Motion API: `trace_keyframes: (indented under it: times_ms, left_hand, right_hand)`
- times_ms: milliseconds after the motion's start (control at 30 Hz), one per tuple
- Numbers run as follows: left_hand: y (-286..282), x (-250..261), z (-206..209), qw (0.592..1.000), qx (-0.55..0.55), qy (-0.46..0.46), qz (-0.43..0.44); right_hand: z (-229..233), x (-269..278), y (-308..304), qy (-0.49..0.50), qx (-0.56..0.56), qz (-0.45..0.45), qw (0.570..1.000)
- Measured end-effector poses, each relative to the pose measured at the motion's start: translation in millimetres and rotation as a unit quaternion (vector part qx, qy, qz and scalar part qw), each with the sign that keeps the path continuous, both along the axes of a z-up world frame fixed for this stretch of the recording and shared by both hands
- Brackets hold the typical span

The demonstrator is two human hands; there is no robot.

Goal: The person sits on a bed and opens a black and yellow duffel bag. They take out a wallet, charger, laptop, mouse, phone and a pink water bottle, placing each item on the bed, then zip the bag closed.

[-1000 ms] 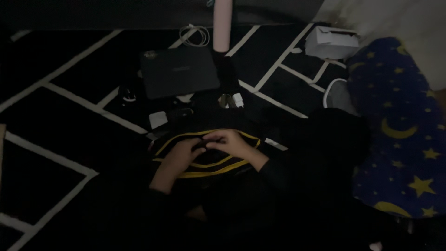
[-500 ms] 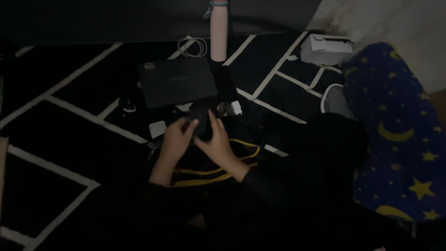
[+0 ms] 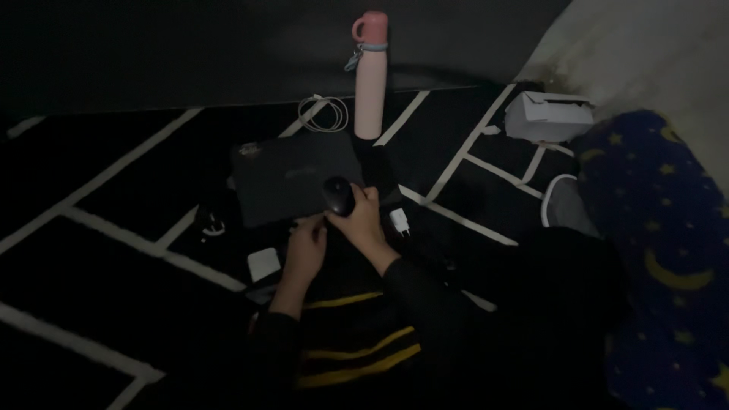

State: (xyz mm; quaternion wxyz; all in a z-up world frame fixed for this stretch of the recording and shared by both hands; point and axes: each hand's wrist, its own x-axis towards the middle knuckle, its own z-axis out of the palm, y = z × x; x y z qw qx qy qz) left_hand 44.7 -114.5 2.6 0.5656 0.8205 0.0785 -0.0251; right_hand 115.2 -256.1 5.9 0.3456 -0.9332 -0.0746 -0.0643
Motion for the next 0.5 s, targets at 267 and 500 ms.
trace_keyframes:
  times_ms: [267, 500]
  left_hand:
    - [13, 26, -24, 0.994, 0.004, 0.110, -0.023]
    - [14, 48, -22, 0.989, 0.086, 0.117, -0.021]
  right_hand:
    - [-45, 71, 14, 0.052, -0.031, 0.000, 0.998]
    - [-51, 90, 26, 0.098, -0.043, -0.048, 0.993]
